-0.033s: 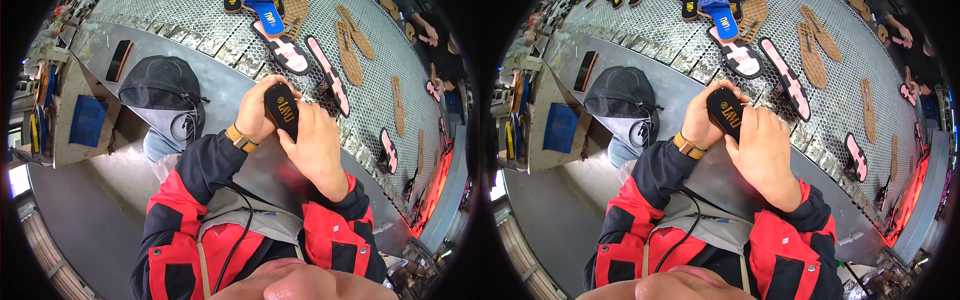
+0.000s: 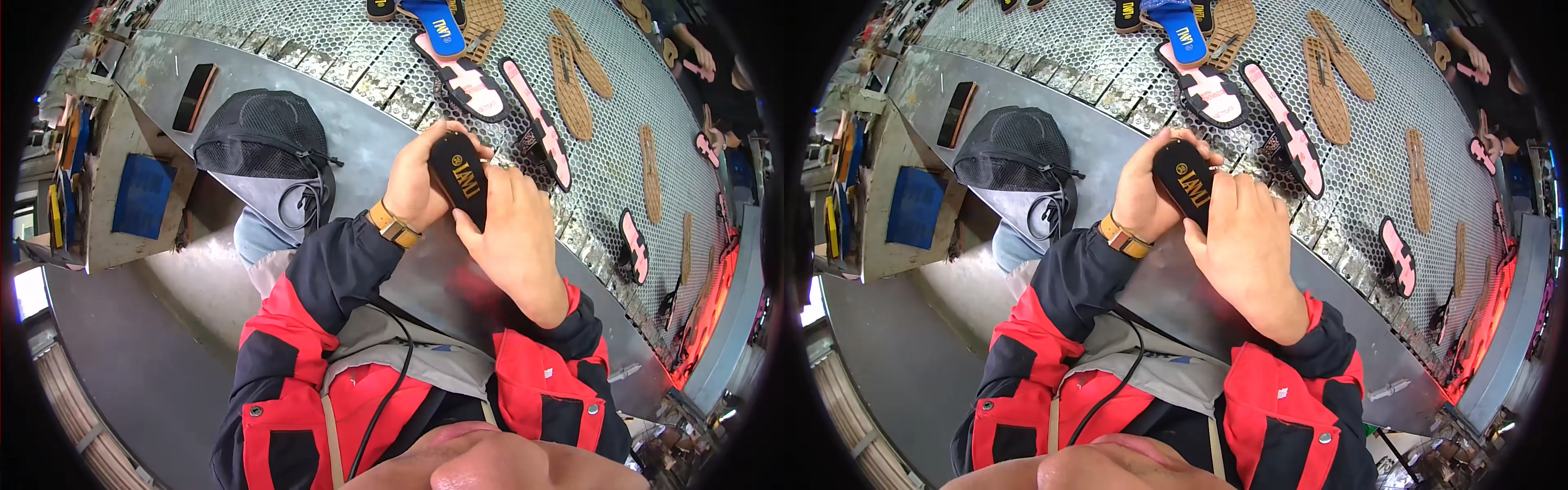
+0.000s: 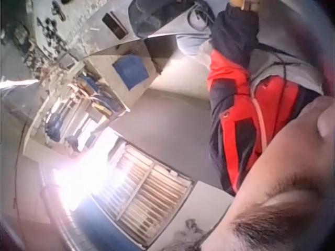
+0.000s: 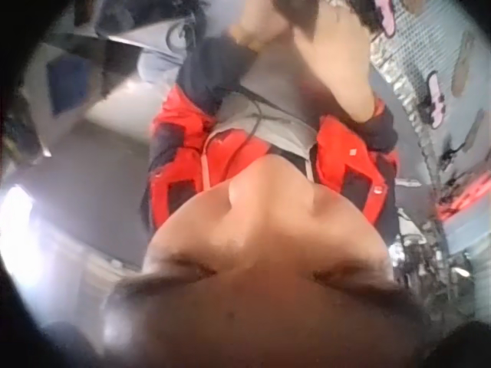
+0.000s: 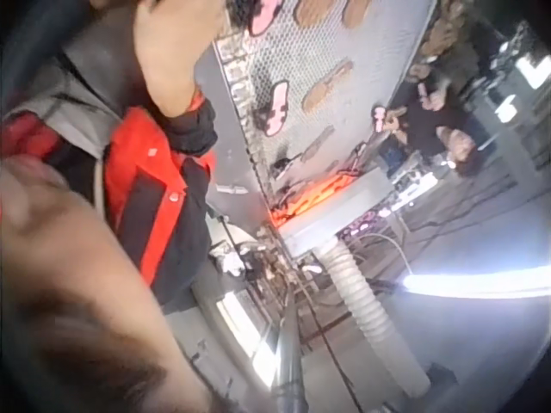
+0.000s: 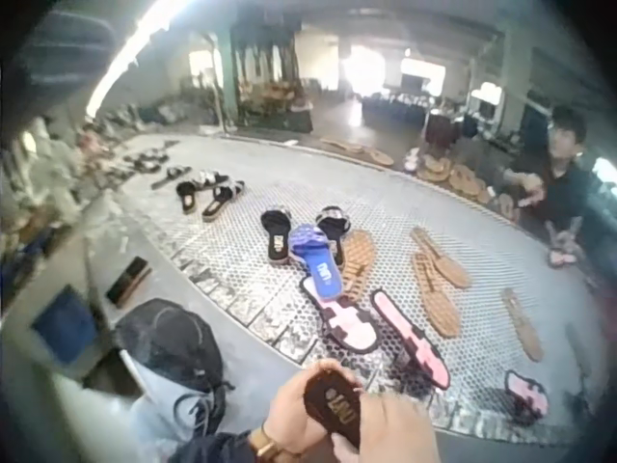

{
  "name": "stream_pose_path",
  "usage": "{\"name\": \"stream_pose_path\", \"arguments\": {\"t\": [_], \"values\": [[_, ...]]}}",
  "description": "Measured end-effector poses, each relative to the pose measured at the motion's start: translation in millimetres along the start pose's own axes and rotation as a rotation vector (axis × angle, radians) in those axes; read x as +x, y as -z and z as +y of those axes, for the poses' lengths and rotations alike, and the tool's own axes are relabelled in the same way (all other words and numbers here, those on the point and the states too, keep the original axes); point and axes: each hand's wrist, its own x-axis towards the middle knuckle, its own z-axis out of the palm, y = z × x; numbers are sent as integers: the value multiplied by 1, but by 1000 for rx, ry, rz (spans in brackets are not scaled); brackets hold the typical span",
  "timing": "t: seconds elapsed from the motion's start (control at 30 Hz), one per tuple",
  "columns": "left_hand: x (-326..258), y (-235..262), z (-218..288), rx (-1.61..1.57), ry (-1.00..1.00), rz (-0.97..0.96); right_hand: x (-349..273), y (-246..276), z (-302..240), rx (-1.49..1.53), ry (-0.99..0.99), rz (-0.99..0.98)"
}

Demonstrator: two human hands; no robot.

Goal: The recorder is inspecting and organizing various sandal components and partially assembled shoes on a conveyor belt.

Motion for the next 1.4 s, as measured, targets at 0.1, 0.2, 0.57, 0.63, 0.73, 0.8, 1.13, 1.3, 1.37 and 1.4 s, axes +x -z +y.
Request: {"name": "stream_pose_path", "arguments": {"t": [0.1, 0.2, 0.57, 0.63, 0.73, 0.8, 1.13, 1.3, 1.37, 1.4], "values": [[4, 8, 6, -81, 7, 7, 3, -1, -5, 26, 5, -2], [3, 10, 4, -84, -3, 20, 2, -4, -4, 24, 15, -1], [0, -5, -1, -56, -20, -57, -6, 4, -3, -88, 57, -59], [-2, -7, -5, 8, -24, 18, -7, 5, -3, -78, 59, -65], [-3, -8, -5, 116, -56, -6, -9, 6, 1, -43, 66, -33], [-4, -11, -3, 257, -96, -49, -11, 5, 5, -17, 74, 10], [-41, -59, 61, 185, 110, -136, -11, 52, -11, -33, 625, 257], [-44, -58, 57, 675, -255, -18, 19, 47, -4, 785, 596, 457], [-54, -60, 55, 810, -329, -65, 31, 47, -5, 1073, 251, 638], [-53, -64, 55, 837, -357, -96, 40, 53, -5, 911, 178, 356]]}}
